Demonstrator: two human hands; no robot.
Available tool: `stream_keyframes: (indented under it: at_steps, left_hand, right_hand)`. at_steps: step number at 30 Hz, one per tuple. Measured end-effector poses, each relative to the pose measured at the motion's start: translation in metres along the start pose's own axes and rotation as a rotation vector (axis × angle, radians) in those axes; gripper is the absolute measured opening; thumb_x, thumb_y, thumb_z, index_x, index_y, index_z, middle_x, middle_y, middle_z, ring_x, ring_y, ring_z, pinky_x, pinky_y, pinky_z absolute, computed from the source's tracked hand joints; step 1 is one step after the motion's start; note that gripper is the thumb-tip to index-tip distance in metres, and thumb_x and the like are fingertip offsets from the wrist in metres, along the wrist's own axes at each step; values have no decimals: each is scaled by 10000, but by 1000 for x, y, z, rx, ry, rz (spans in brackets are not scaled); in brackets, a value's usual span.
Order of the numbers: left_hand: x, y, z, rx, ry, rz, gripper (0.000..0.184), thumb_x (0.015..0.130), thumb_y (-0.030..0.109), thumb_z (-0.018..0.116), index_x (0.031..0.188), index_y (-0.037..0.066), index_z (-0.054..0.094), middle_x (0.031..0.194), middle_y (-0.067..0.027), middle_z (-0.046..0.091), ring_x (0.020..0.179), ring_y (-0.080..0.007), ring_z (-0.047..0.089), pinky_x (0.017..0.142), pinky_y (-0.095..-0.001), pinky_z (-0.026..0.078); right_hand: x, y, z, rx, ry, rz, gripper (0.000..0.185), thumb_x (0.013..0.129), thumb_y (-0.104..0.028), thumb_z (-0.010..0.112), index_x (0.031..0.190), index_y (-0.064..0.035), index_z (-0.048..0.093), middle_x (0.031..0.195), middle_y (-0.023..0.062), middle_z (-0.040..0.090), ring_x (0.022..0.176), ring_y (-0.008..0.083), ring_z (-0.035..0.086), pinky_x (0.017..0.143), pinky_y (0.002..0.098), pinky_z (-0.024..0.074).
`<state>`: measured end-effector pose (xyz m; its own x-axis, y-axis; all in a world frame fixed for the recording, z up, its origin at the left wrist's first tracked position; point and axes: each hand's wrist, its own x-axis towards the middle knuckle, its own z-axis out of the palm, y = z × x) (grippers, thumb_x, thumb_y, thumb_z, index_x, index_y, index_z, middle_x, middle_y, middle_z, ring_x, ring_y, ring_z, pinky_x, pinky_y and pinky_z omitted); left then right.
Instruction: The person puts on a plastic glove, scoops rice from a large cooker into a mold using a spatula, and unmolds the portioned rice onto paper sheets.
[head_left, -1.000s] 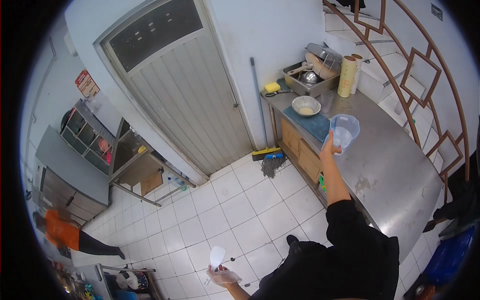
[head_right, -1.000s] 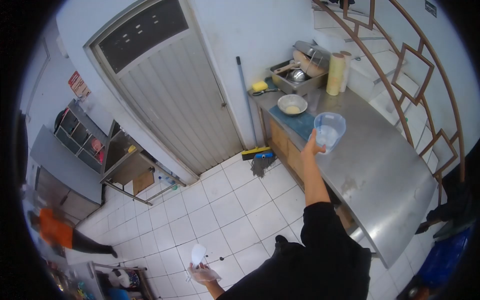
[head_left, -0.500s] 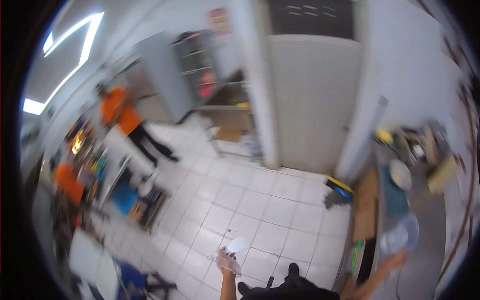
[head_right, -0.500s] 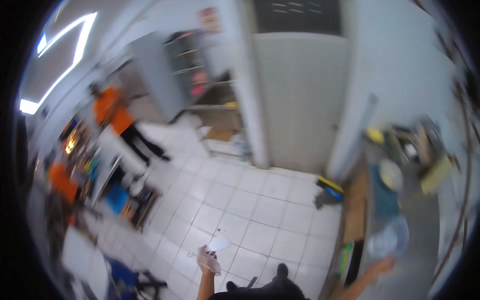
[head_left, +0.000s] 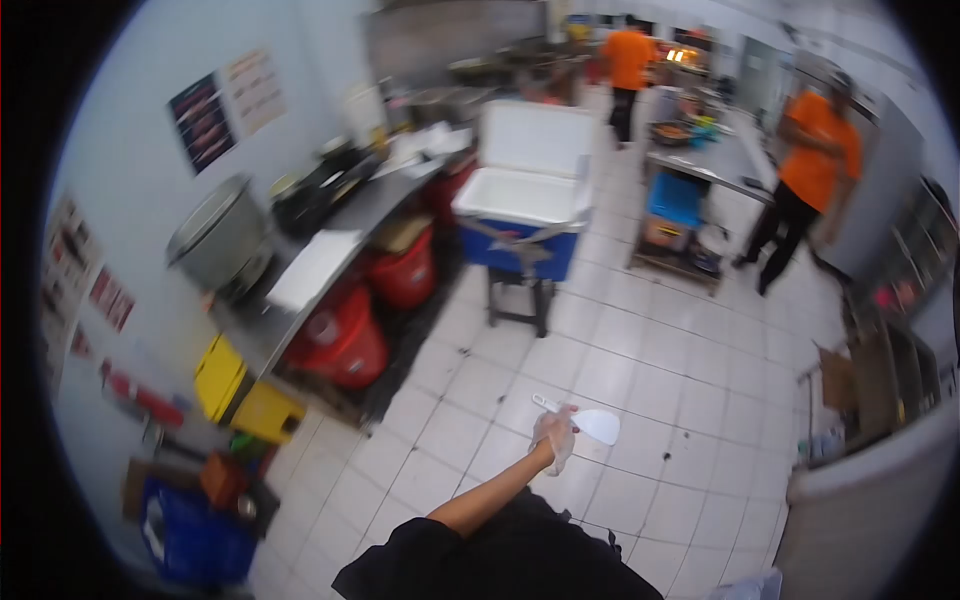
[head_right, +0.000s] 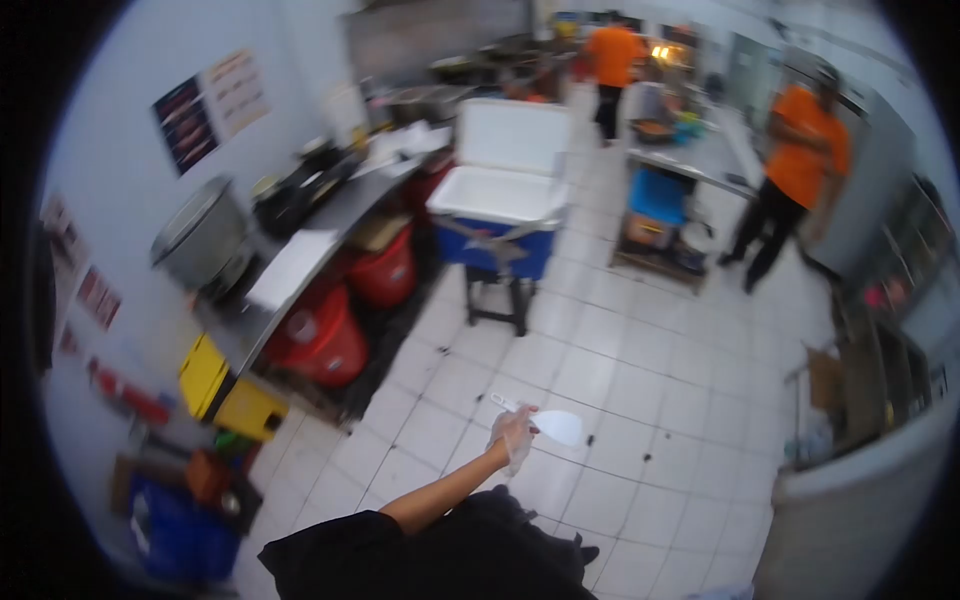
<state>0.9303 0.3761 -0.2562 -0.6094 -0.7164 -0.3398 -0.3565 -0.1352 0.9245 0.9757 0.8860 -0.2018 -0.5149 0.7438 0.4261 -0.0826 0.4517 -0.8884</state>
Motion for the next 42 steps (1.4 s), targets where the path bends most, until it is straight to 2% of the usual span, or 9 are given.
stream_keyframes:
  at_steps: [6, 8, 10, 12, 18, 24, 30, 34, 42]
  left_hand:
    - [30, 1, -179, -289, 380, -18, 403, 972, 396, 433, 1109, 71, 627, 846, -133, 656, 714, -156, 614, 639, -281, 493]
    - [31, 8, -225, -490, 498, -50, 410, 971, 404, 437, 1109, 64, 622, 887, -131, 652, 736, -159, 613, 639, -278, 492]
    - [33, 8, -267, -625, 600, -54, 410, 971, 407, 441, 1109, 66, 620, 907, -123, 645, 750, -159, 609, 640, -277, 491]
    - [40, -3, -306, -701, 686, -39, 400, 972, 407, 443, 1107, 77, 622, 906, -110, 635, 755, -155, 603, 642, -279, 492]
    - [92, -60, -429, -669, 1054, -70, 342, 960, 395, 480, 1073, 106, 625, 870, -73, 610, 736, -144, 589, 598, -266, 450]
    - [112, -63, -544, -1053, 1576, 37, 321, 910, 386, 541, 1061, 117, 631, 847, -57, 604, 678, -155, 562, 582, -274, 442]
    - [91, -60, -573, -1062, 1946, 48, 312, 884, 401, 559, 1052, 144, 612, 887, -27, 586, 781, -147, 553, 634, -276, 425]
    - [92, -83, -592, -1083, 2123, -30, 308, 887, 411, 537, 1073, 170, 587, 899, -19, 568, 779, -133, 534, 635, -269, 411]
    - [119, -146, -683, -1065, 2196, -9, 296, 923, 376, 481, 1126, 170, 546, 890, -26, 557, 712, -118, 522, 549, -239, 391]
  right_hand:
    - [-79, -48, 164, 110, -461, -3, 500, 876, -122, 634, 1304, 29, 426, 1296, 212, 462, 1187, 352, 461, 1061, 459, 329]
    - [-94, -37, 265, 352, -571, 294, 441, 854, -37, 528, 1290, -98, 530, 1215, 160, 589, 1102, 280, 567, 904, 376, 485]
    - [-152, -114, 332, 413, -763, 359, 418, 868, -172, 565, 1285, -157, 546, 1168, 67, 573, 1029, 190, 536, 828, 326, 432]
    - [-220, -182, 396, 614, -937, 352, 446, 855, -153, 575, 1300, -163, 535, 1136, 54, 558, 1006, 174, 507, 816, 312, 411]
    - [-425, -349, 556, 528, -1415, 321, 467, 777, -132, 589, 1241, -183, 569, 1109, 1, 580, 854, 83, 520, 612, 219, 349]
    - [-666, -512, 650, 646, -1838, 308, 443, 738, -89, 617, 1176, -149, 599, 997, -2, 601, 782, 53, 523, 513, 191, 314]
    - [-883, -655, 647, 789, -2138, 587, 406, 775, 7, 627, 1166, -92, 580, 847, 47, 597, 617, 59, 501, 436, 199, 338]
    - [-1020, -701, 632, 705, -2221, 648, 390, 735, -97, 716, 1104, -85, 590, 787, 25, 607, 572, 67, 484, 460, 218, 342]
    - [-1225, -732, 581, 767, -1983, 725, 435, 732, -112, 725, 1125, -89, 539, 710, 16, 553, 540, 81, 452, 451, 235, 326]
